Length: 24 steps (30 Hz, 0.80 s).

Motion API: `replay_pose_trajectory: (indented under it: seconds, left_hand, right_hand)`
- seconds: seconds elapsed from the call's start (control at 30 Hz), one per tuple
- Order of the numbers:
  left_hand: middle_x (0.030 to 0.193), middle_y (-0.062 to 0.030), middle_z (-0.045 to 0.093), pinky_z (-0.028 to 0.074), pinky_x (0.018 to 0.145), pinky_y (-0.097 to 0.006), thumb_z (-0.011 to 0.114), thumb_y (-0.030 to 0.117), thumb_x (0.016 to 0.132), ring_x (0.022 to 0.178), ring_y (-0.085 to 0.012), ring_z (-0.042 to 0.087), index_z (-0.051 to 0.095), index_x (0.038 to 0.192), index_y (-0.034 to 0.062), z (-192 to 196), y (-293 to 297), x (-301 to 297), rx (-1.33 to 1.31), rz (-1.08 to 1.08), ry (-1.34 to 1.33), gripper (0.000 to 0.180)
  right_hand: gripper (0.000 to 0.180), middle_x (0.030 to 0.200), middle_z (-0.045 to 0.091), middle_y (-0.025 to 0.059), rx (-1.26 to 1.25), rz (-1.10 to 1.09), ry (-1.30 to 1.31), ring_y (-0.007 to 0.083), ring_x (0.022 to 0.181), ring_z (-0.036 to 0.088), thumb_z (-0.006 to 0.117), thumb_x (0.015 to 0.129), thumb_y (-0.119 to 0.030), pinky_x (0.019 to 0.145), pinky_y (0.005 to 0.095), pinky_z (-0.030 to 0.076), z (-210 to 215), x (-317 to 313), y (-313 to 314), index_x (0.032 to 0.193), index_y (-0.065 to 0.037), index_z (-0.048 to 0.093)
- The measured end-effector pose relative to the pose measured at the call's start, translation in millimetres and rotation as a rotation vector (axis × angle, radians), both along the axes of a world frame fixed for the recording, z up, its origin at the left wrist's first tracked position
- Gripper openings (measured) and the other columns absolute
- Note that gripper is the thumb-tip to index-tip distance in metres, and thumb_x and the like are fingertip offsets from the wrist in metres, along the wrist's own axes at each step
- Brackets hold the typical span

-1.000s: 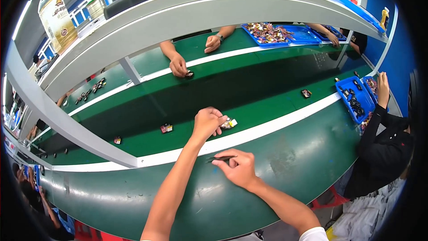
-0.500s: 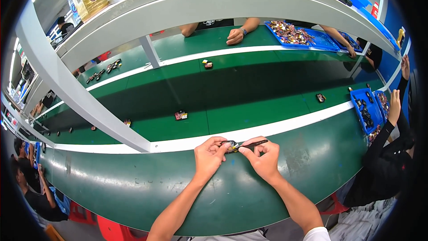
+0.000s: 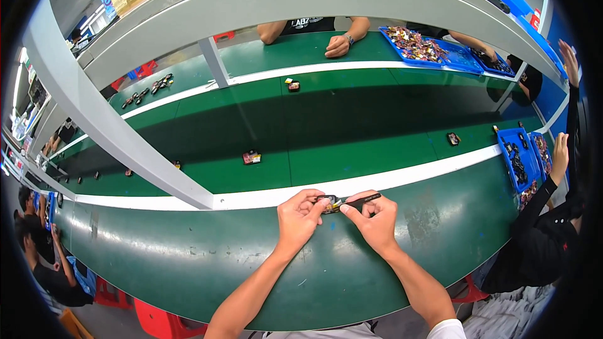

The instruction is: Assembling and inspecting small electronic components on a production line conveyor.

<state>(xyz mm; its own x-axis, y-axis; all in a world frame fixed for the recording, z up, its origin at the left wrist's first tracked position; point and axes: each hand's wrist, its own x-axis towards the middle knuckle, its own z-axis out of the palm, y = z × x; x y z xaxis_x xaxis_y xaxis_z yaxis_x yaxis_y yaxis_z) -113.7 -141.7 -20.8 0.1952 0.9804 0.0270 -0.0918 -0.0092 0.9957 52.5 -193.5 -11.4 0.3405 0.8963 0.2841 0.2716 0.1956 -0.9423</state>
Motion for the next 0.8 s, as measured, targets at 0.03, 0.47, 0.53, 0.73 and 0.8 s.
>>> replay_pose_trajectory:
  seconds: [0.03, 0.47, 0.53, 0.73, 0.8]
  left_hand:
    - [0.075, -0.0061, 0.070, 0.042, 0.045, -0.020, 0.073, 0.005, 0.091, 0.055, -0.0062, 0.059, 0.069, 0.105, -0.0038, 0.2, -0.1, -0.1, -0.001, -0.012, -0.007, 0.017]
    - [0.076, -0.0069, 0.071, 0.046, 0.050, -0.020, 0.074, -0.001, 0.089, 0.057, -0.0061, 0.060, 0.070, 0.106, -0.0058, 2.3, -2.9, -0.8, 0.053, -0.030, -0.015, 0.018]
    - [0.076, -0.0074, 0.071, 0.045, 0.047, -0.020, 0.073, 0.001, 0.090, 0.057, -0.0074, 0.061, 0.070, 0.108, -0.0054, -0.7, -3.3, -0.3, 0.101, -0.030, 0.025, 0.020]
    - [0.077, -0.0082, 0.071, 0.046, 0.048, -0.020, 0.073, 0.001, 0.090, 0.057, -0.0080, 0.062, 0.069, 0.109, -0.0053, 1.2, -2.4, -1.9, 0.083, -0.048, 0.026, 0.020]
    - [0.079, -0.0090, 0.071, 0.046, 0.047, -0.020, 0.072, 0.002, 0.091, 0.057, -0.0086, 0.062, 0.069, 0.109, -0.0058, -0.4, 1.3, -5.3, 0.028, -0.085, 0.009, 0.020]
  right_hand:
    - [0.015, 0.065, 0.058, -0.0057, -0.015, 0.005, 0.054, -0.0014, 0.051, 0.035, 0.084, 0.078, -0.001, 0.045, 0.0205, 0.024, 0.5, -0.8, 0.1, 0.089, 0.001, 0.073]
    - [0.013, 0.088, 0.072, 0.0077, -0.163, 0.131, 0.488, 0.0095, 0.079, 0.067, 0.076, 0.083, 0.009, 0.071, 0.0221, 0.054, 10.1, 4.7, 1.8, 0.093, 0.004, 0.069]
    - [0.013, 0.088, 0.072, 0.0080, -0.170, 0.131, 0.487, 0.0097, 0.079, 0.067, 0.076, 0.083, 0.009, 0.071, 0.0222, 0.054, 7.7, 5.8, 1.5, 0.093, 0.004, 0.069]
    - [0.013, 0.087, 0.072, 0.0075, -0.173, 0.131, 0.476, 0.0094, 0.078, 0.066, 0.076, 0.083, 0.009, 0.070, 0.0218, 0.053, 9.0, 5.1, 2.7, 0.093, 0.004, 0.069]
    - [0.014, 0.086, 0.071, 0.0067, -0.165, 0.129, 0.471, 0.0083, 0.076, 0.065, 0.076, 0.082, 0.010, 0.068, 0.0209, 0.052, 7.8, 4.7, 2.6, 0.093, 0.004, 0.069]
